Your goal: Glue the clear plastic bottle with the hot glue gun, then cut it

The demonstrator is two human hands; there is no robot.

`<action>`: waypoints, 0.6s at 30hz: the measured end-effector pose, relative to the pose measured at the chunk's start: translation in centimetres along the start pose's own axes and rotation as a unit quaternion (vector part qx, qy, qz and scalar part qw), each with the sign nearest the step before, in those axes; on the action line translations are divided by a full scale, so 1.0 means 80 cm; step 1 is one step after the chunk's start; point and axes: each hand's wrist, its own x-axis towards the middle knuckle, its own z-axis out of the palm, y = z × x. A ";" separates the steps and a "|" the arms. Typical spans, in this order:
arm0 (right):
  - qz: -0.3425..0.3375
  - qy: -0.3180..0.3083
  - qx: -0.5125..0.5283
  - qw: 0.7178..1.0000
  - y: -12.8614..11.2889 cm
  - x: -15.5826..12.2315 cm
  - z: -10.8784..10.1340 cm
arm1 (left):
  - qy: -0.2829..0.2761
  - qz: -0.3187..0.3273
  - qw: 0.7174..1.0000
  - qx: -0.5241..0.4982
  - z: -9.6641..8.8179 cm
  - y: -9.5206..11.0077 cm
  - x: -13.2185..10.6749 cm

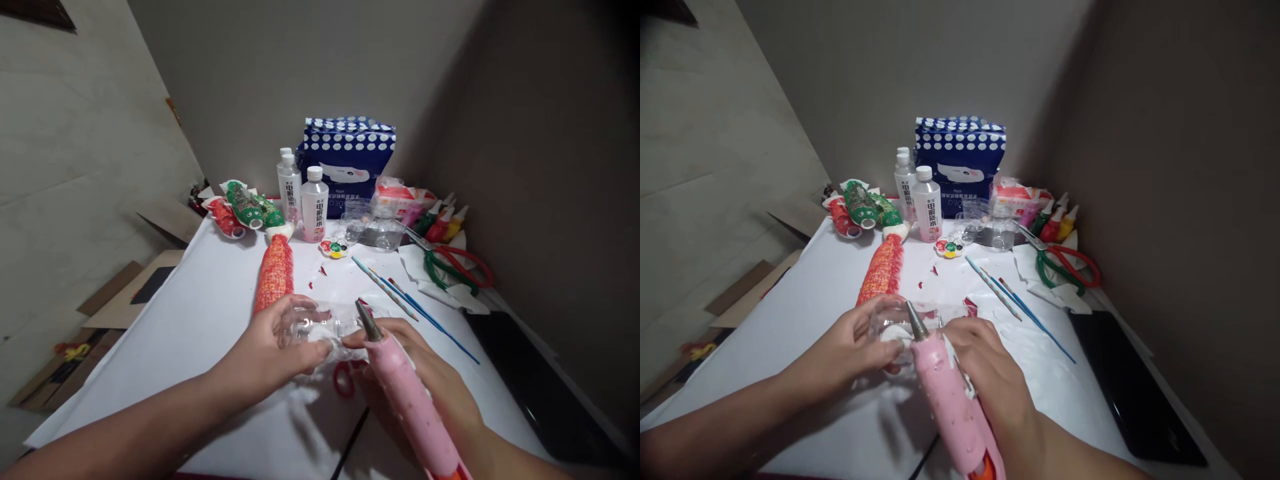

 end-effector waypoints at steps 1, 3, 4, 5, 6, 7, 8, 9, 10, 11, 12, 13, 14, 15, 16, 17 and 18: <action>-0.006 -0.003 -0.004 1.000 0.002 -0.002 0.000 | 0.000 0.000 1.000 -0.003 -0.001 0.000 0.001; -0.023 -0.015 -0.012 1.000 0.005 -0.005 0.000 | -0.004 -0.004 1.000 -0.017 -0.002 -0.001 0.002; -0.032 -0.025 -0.021 0.999 0.007 -0.007 0.000 | -0.001 -0.006 1.000 -0.025 -0.003 -0.002 0.002; -0.043 -0.035 -0.033 0.998 0.009 -0.008 0.000 | 0.003 -0.010 0.999 -0.035 -0.003 -0.003 0.002; -0.054 -0.045 -0.048 0.996 0.010 -0.010 -0.001 | 0.008 -0.016 0.999 -0.048 -0.004 -0.004 0.001; -0.064 -0.057 -0.065 0.994 0.011 -0.011 -0.001 | 0.012 -0.022 0.998 -0.065 -0.004 -0.004 0.001; -0.073 -0.070 -0.082 0.991 0.011 -0.011 -0.002 | 0.012 -0.029 0.996 -0.080 -0.005 -0.005 0.001; -0.082 -0.082 -0.096 0.989 0.012 -0.011 -0.003 | 0.009 -0.036 0.995 -0.094 -0.006 -0.005 0.000; -0.094 -0.095 -0.106 0.985 0.012 -0.011 -0.003 | 0.003 -0.042 0.993 -0.106 -0.007 -0.004 0.000; -0.107 -0.106 -0.110 0.982 0.012 -0.010 -0.004 | -0.004 -0.044 0.992 -0.115 -0.008 -0.004 0.000; -0.119 -0.115 -0.111 0.980 0.012 -0.009 -0.005 | -0.009 -0.044 0.992 -0.121 -0.009 -0.003 0.000; -0.132 -0.120 -0.113 0.977 0.012 -0.007 -0.005 | -0.011 -0.044 0.991 -0.126 -0.009 -0.001 0.000; -0.142 -0.123 -0.117 0.975 0.011 -0.005 -0.006 | -0.012 -0.044 0.991 -0.129 -0.010 0.000 0.000; -0.153 -0.125 -0.121 0.973 0.011 -0.003 -0.007 | -0.014 -0.043 0.990 -0.132 -0.010 0.000 0.000; -0.162 -0.126 -0.126 0.971 0.010 -0.002 -0.007 | -0.015 -0.042 0.990 -0.135 -0.010 0.001 0.000; -0.168 -0.127 -0.134 0.968 0.009 0.000 -0.008 | -0.017 -0.041 0.990 -0.137 -0.010 0.001 0.000; -0.174 -0.129 -0.141 0.966 0.008 0.001 -0.009 | -0.018 -0.042 0.989 -0.141 -0.011 0.001 0.000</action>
